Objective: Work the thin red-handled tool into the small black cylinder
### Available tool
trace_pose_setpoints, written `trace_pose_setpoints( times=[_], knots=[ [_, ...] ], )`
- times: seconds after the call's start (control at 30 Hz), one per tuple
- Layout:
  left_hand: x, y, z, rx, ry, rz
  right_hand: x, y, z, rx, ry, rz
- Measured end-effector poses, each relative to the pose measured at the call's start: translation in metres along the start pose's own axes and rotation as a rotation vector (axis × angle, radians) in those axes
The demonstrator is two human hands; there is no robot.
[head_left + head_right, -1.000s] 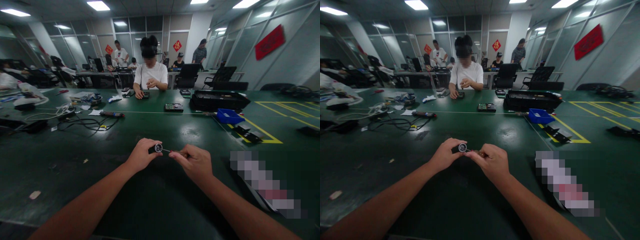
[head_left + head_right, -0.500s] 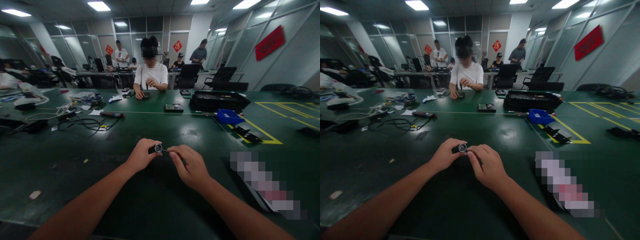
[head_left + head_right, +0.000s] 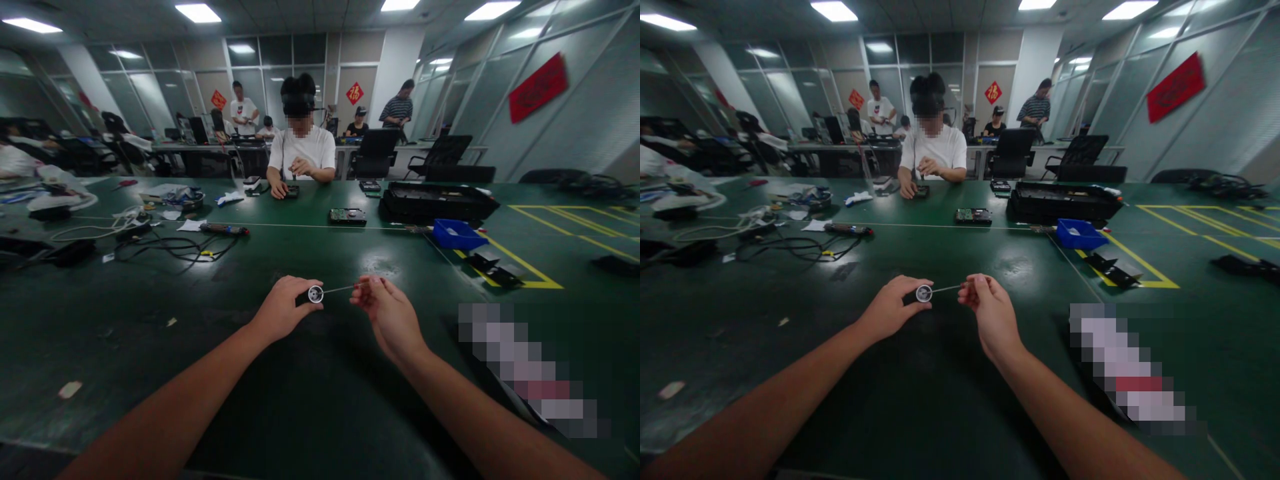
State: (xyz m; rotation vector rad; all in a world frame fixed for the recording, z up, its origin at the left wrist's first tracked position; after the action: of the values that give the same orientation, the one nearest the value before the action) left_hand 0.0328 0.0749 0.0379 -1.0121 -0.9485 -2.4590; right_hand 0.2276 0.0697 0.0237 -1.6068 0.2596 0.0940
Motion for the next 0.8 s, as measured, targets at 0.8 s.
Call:
trace_pose_setpoints(
  times=[0.8],
  knots=[
    [-0.003, 0.002, -0.001, -0.028, -0.034, 0.011, -0.03, -0.056, -0.05, 0.605, 0.088, -0.956]
  ],
)
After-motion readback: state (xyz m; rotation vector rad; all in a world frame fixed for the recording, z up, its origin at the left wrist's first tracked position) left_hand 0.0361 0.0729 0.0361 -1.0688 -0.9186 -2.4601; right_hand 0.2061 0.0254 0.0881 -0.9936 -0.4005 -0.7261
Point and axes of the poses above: each hand's wrist, its own z-axis towards the middle knuckle, its own x-axis out of the back of the hand, y = z × x, the point moved 9 cm from there along z, towards the middle knuckle, and after that the axes turned 11 degrees about -x, right-handed, at the moved point
